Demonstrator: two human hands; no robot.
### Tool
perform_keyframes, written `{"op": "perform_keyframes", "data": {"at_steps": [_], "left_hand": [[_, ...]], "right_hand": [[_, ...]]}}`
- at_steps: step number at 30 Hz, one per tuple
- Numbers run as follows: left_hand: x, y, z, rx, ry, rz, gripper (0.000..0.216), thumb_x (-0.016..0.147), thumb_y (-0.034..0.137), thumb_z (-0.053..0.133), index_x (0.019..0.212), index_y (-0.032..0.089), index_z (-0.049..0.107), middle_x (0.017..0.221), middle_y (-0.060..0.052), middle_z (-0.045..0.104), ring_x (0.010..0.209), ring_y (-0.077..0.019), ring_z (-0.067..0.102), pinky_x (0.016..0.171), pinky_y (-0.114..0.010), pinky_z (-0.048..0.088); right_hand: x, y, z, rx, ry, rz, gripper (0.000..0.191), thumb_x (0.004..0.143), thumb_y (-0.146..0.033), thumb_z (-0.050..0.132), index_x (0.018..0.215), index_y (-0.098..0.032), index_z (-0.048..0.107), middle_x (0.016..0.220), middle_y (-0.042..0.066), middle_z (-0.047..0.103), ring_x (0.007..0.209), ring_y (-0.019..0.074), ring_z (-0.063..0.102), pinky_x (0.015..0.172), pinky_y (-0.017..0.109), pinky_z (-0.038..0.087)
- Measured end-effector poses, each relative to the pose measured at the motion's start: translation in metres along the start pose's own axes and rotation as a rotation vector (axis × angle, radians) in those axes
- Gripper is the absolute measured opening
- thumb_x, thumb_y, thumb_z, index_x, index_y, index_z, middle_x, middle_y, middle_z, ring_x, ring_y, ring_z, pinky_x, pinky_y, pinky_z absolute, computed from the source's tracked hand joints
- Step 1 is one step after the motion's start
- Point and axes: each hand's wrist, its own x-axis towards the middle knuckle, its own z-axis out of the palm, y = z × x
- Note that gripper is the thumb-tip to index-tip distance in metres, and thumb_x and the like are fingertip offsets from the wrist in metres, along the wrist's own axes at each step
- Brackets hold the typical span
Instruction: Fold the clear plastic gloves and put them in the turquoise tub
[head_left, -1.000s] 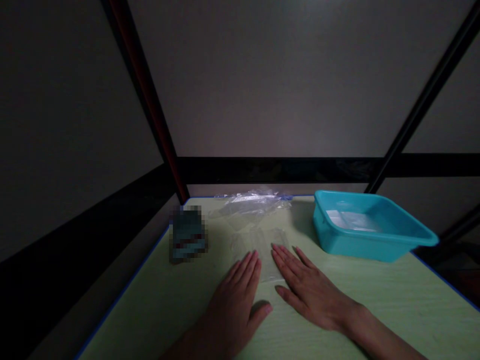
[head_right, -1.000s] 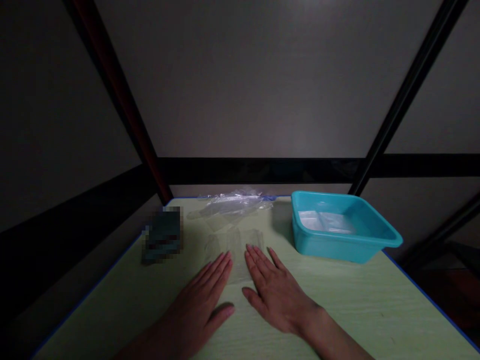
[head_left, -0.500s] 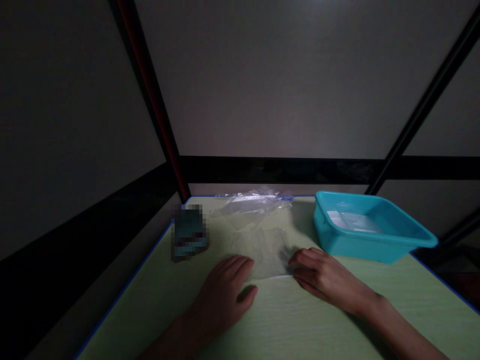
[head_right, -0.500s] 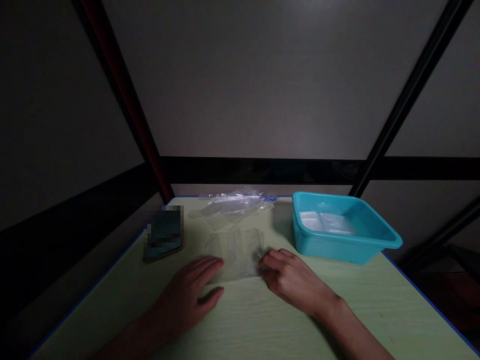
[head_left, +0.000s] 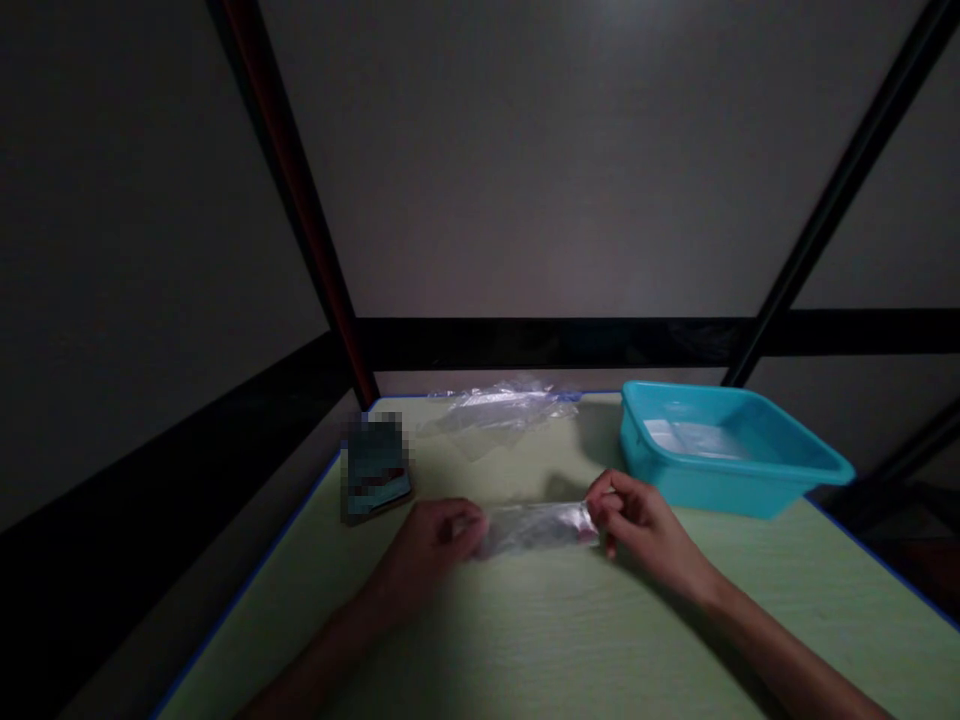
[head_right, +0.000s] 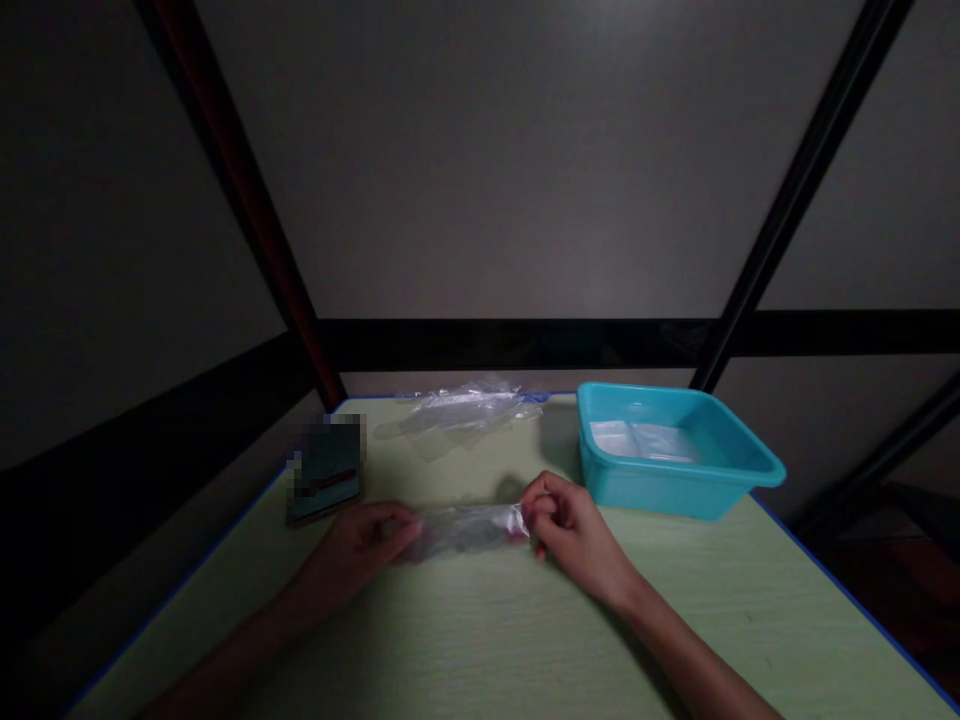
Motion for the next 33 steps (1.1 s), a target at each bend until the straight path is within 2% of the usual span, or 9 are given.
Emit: {"op": "perform_keyframes", "data": {"at_steps": [5, 11, 16, 19, 23, 25, 27, 30, 33], "left_hand": [[-0.001, 0.011, -0.005, -0.542, -0.202, -0.247, 0.026, 0.067, 0.042, 0.058, 0.066, 0.016, 0.053, 0.057, 0.0, 0.062, 0.039, -0.0122, 0.055, 0.036, -0.019, 0.039], [0.011, 0.001, 0.002, -0.328, -0.146, -0.29, 0.027, 0.064, 0.039, 0.058, 0.057, 0.013, 0.054, 0.052, 0.0, 0.06, 0.043, -0.0111, 0.055, 0.041, -0.019, 0.042], [0.038, -0.005, 0.008, -0.231, -0.094, -0.204, 0.013, 0.06, 0.022, 0.057, 0.053, 0.013, 0.051, 0.042, 0.004, 0.053, 0.037, -0.0101, 0.05, 0.037, -0.018, 0.037], [0.065, 0.002, 0.018, -0.181, -0.013, -0.107, 0.007, 0.061, 0.016, 0.055, 0.068, 0.012, 0.054, 0.046, 0.004, 0.054, 0.042, -0.0117, 0.053, 0.041, -0.02, 0.04], [0.088, 0.016, 0.028, -0.128, 0.145, 0.053, 0.034, 0.067, 0.015, 0.054, 0.1, 0.013, 0.048, 0.09, -0.007, 0.062, 0.086, -0.0166, 0.058, 0.075, -0.028, 0.044], [0.084, 0.021, 0.025, -0.097, 0.186, 0.102, 0.036, 0.068, 0.015, 0.053, 0.104, 0.013, 0.046, 0.099, -0.009, 0.059, 0.094, -0.0175, 0.055, 0.082, -0.03, 0.041], [0.07, 0.021, 0.018, -0.066, 0.2, 0.128, 0.032, 0.069, 0.015, 0.052, 0.101, 0.014, 0.047, 0.095, -0.007, 0.061, 0.09, -0.0175, 0.057, 0.081, -0.03, 0.041], [0.043, 0.016, 0.003, 0.033, 0.208, 0.141, 0.02, 0.073, 0.017, 0.048, 0.092, 0.016, 0.05, 0.079, -0.003, 0.065, 0.079, -0.0174, 0.06, 0.076, -0.03, 0.042], [0.027, 0.006, -0.006, 0.117, 0.239, 0.114, 0.014, 0.076, 0.021, 0.045, 0.088, 0.016, 0.05, 0.072, -0.002, 0.066, 0.075, -0.0181, 0.061, 0.067, -0.028, 0.043]], "right_hand": [[0.001, -0.013, 0.002, 0.306, -0.044, 0.22, 0.01, 0.066, -0.022, 0.054, 0.063, -0.016, 0.047, 0.047, -0.008, 0.046, 0.035, 0.0025, 0.037, 0.032, 0.012, 0.027], [0.007, 0.011, -0.001, 0.223, -0.018, 0.256, 0.012, 0.065, -0.023, 0.056, 0.064, -0.015, 0.047, 0.053, -0.003, 0.056, 0.047, 0.0056, 0.052, 0.039, 0.013, 0.036], [0.011, 0.021, -0.004, 0.131, -0.037, 0.367, 0.023, 0.063, -0.031, 0.057, 0.065, -0.018, 0.038, 0.05, -0.004, 0.058, 0.043, 0.0086, 0.055, 0.039, 0.017, 0.039], [0.007, 0.015, -0.007, 0.111, -0.179, 0.422, 0.025, 0.066, -0.032, 0.054, 0.069, -0.019, 0.032, 0.054, -0.001, 0.063, 0.042, 0.0093, 0.056, 0.036, 0.015, 0.036], [-0.006, 0.003, -0.022, 0.113, -0.605, 0.498, 0.02, 0.07, -0.027, 0.052, 0.076, -0.019, 0.034, 0.059, -0.001, 0.064, 0.044, 0.0084, 0.057, 0.038, 0.015, 0.037], [-0.01, -0.002, -0.031, 0.061, -0.774, 0.514, 0.017, 0.071, -0.026, 0.053, 0.077, -0.019, 0.039, 0.057, -0.002, 0.062, 0.044, 0.0085, 0.056, 0.039, 0.016, 0.039], [-0.009, -0.006, -0.035, -0.024, -0.721, 0.408, 0.017, 0.074, -0.03, 0.054, 0.074, -0.018, 0.043, 0.056, -0.002, 0.06, 0.044, 0.0093, 0.055, 0.041, 0.019, 0.041], [0.005, -0.008, -0.032, -0.251, -0.418, 0.021, 0.02, 0.074, -0.034, 0.058, 0.079, -0.015, 0.052, 0.077, 0.005, 0.063, 0.069, 0.0156, 0.061, 0.06, 0.029, 0.048], [0.023, -0.004, -0.023, -0.49, -0.403, -0.279, 0.056, 0.064, -0.038, 0.068, 0.112, -0.017, 0.049, 0.118, 0.011, 0.051, 0.111, 0.023, 0.044, 0.093, 0.04, 0.033]]}}
